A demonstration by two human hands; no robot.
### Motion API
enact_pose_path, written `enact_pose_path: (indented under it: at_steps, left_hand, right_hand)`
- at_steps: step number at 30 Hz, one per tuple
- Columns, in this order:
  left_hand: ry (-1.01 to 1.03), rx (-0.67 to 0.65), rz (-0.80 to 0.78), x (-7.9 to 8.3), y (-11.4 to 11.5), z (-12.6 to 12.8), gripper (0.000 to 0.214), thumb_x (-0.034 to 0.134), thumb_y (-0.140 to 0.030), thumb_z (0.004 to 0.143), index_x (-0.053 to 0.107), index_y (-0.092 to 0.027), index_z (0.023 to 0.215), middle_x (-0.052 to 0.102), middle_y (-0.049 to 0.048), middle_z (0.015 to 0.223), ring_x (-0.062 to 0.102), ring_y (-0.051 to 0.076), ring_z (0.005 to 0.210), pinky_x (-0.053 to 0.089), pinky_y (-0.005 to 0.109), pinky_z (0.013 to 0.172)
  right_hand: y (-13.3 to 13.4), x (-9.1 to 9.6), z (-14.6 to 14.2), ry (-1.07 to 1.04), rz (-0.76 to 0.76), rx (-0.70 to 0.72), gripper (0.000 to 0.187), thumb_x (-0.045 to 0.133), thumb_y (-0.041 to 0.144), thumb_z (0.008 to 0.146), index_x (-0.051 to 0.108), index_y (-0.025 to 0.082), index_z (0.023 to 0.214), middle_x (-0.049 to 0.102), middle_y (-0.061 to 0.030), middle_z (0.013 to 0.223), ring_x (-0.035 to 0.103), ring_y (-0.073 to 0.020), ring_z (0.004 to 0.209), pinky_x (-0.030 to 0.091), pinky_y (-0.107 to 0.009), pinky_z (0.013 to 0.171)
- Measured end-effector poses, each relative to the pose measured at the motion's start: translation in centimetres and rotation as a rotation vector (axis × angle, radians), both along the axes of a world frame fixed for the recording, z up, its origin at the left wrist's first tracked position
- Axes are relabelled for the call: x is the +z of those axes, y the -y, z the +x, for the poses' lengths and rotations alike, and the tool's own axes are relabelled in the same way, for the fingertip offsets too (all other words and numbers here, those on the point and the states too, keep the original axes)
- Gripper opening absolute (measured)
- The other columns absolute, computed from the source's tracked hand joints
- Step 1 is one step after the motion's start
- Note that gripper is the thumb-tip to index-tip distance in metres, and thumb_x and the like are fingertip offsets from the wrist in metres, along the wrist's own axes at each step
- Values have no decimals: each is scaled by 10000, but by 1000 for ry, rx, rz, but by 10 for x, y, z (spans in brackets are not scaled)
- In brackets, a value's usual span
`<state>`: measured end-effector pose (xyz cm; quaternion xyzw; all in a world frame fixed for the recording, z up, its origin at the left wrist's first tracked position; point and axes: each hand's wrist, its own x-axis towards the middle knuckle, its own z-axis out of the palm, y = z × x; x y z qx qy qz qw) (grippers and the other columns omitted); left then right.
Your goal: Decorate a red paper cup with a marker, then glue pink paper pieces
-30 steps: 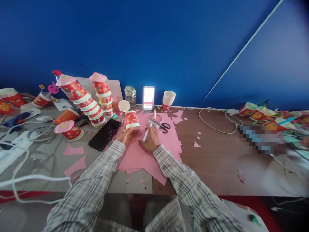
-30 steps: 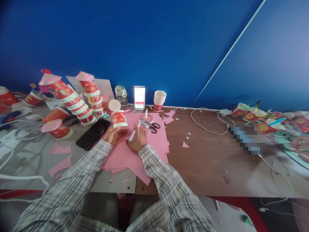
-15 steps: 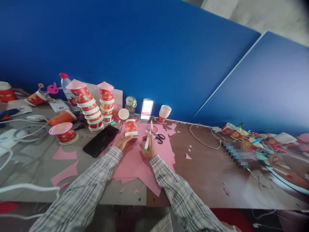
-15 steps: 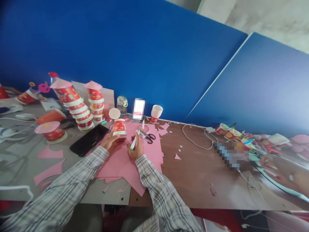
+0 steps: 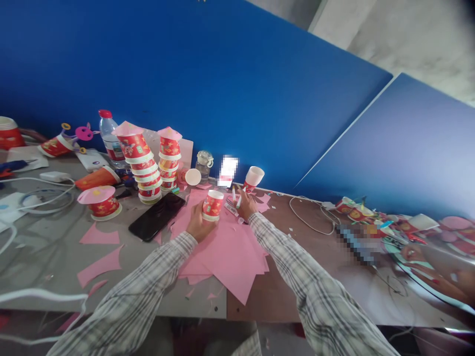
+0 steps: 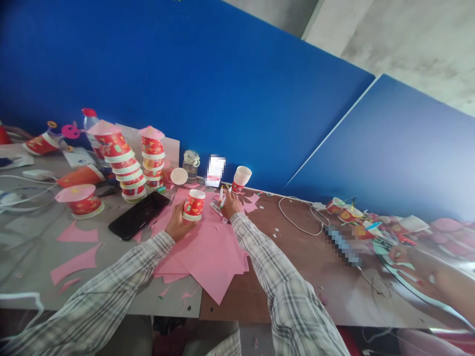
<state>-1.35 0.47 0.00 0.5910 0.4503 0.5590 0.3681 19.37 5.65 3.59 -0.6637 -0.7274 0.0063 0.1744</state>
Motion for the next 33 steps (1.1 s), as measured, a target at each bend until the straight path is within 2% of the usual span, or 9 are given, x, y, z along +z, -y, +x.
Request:
enact_pose_path:
  at_steps: [4,8,10,16,20,28,33]
  left_hand:
    - [-216,39,123,-11,-2,1,806,672,-234,486,332,-124,1209,456,132,1083,439,271,1050,355,464,963]
    - [-406,36,205,-24,-6,3,779,616,-165,499,310,-130,1214,491,129,1108,456,261,1059,389,427,944]
    - [-499,42,178,-28,-5,5,771,604,-161,494,316,-136,1209,502,130,1129,462,268,1062,360,452,966]
    - [-675,26,-10,-26,-1,6,795,555,-189,502,273,-148,1244,486,145,1205,418,303,1139,150,567,1041]
    - [-663,71,22,-28,-1,7,816,556,-213,495,262,-145,1253,457,154,1237,371,320,1179,156,557,1039]
    - [-543,208,251,-33,-3,6,875,643,-337,517,231,-153,1268,466,164,1190,401,356,1129,299,541,972]
    - [-464,222,265,-23,0,4,877,639,-345,545,191,-169,1278,472,142,1172,420,320,1111,323,509,967]
  right_hand:
    - [-19,7,5,92,-71,-11,504,449,293,815,271,193,1276,479,-151,1202,510,-259,1015,414,-352,809]
    - [-33,12,3,178,-154,0,537,479,291,799,259,228,1285,443,-153,1223,547,-266,956,420,-365,783]
    - [-40,13,2,211,-190,1,561,487,284,791,245,228,1294,428,-165,1227,556,-272,939,421,-385,787]
    - [-56,9,3,255,-248,-14,598,525,286,767,239,233,1289,433,-169,1200,561,-301,938,432,-412,777]
    - [-65,2,6,257,-255,-17,582,537,242,762,259,227,1274,453,-164,1175,568,-281,913,427,-392,759]
    - [-82,-10,15,229,-232,-25,580,599,112,700,363,208,1221,521,-159,1090,552,-241,872,378,-374,716]
    - [-90,-15,20,185,-205,-28,408,539,133,757,452,191,1151,568,-139,986,551,-214,810,367,-361,688]
